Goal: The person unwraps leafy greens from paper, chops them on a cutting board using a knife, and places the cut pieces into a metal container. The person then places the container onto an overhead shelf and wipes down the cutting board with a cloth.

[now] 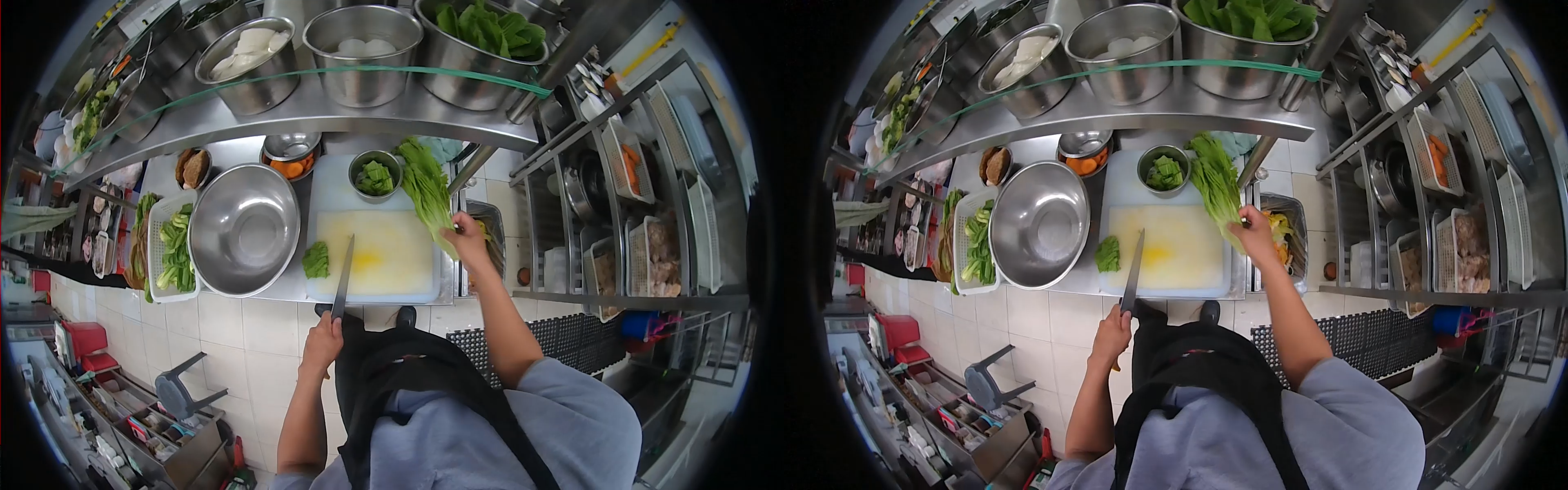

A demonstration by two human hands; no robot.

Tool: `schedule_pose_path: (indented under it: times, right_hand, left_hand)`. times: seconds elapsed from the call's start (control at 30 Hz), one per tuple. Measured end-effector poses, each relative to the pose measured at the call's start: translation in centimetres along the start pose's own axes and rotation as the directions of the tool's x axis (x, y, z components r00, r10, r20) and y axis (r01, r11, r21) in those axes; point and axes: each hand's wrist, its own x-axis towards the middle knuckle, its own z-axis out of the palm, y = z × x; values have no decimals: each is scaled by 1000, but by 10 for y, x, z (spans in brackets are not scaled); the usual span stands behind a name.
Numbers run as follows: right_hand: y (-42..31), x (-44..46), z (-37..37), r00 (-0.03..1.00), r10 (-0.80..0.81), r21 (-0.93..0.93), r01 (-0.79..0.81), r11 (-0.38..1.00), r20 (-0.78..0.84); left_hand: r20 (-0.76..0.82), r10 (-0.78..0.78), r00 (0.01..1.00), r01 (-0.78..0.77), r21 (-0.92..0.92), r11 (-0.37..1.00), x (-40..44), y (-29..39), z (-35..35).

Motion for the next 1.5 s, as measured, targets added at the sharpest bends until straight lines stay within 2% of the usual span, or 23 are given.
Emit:
schedule_pose_path:
  times: [0.07,0.1,0.17,0.2,0.23,0.27,0.3,0.33,0.4,0.47,0.57,0.7,0.77,0.8,0.87,0.9,0.97,1.13,1.2,1.23,1.3,1.43,1.5]
  right_hand:
    - [-4,-30,-17,975,31,330,-106,938,222]
    - [-5,-41,-16,972,36,326,-113,939,232]
    - [-3,-58,-12,913,83,406,-257,877,400]
    - [3,-58,-8,907,88,403,-267,875,412]
    - [13,-55,-2,896,21,198,-121,973,444]
    - [23,-54,5,872,-39,-7,48,999,488]
    - [19,-53,9,868,105,-159,-30,987,485]
    - [14,-53,15,864,106,-151,-35,988,493]
    - [8,-55,22,901,36,-318,114,941,432]
    - [3,-58,25,909,53,-316,89,945,414]
    - [2,-61,29,925,71,-305,50,951,372]
    - [5,-66,33,942,64,-241,18,970,329]
    - [-5,-70,33,896,307,-124,-282,951,322]
    - [-2,-70,33,896,308,-122,-283,951,321]
    - [7,-70,33,923,206,-184,-152,971,325]
    - [15,-71,32,923,209,-182,-156,971,325]
    - [28,-65,30,957,-49,-305,139,942,285]
    - [20,-57,20,962,28,-157,15,987,271]
    - [21,-56,34,952,-163,-29,176,984,259]
    - [17,-56,39,953,-159,-30,173,985,258]
    - [5,-54,51,935,-175,-327,278,903,309]
    - [-5,-57,56,947,-128,-374,238,896,295]
    - [-5,-60,56,948,-129,-390,240,889,290]
  left_hand:
    - [22,-41,999,42,-83,996,-2,-10,8]
    - [46,-69,997,75,-158,985,-4,-13,12]
    - [88,-113,990,130,-216,968,-8,8,-4]
    - [128,-145,981,175,-267,948,-10,16,-9]
    - [126,-160,979,189,-266,945,-10,11,-3]
    - [21,-105,994,107,-229,968,-8,1,6]
    - [-82,-41,996,26,-180,983,-8,-5,9]
    - [-83,-51,995,36,-172,984,-11,-1,4]
    - [-215,45,976,-44,9,999,-17,13,-8]
    - [-176,30,984,-27,17,999,-26,34,-21]
    - [-118,22,993,7,240,971,-40,62,-23]
    - [-101,0,995,26,255,966,-54,81,-12]
    - [-114,-17,993,45,242,969,-52,85,-6]
    - [-131,-36,991,65,223,973,-50,87,-3]
    - [-120,-23,992,52,241,969,-29,64,26]
    - [-107,-14,994,42,257,966,-22,52,37]
    - [-108,2,994,26,260,965,-17,45,37]
    - [-96,1,995,29,304,952,-3,28,14]
    - [-172,37,984,25,346,938,-1,26,2]
    - [-192,72,979,-4,334,943,-2,32,-4]
    - [-186,92,978,-23,343,939,-8,52,-16]
    - [-132,77,988,-27,343,939,-22,85,-19]
    - [-117,61,991,-22,309,951,-15,72,8]
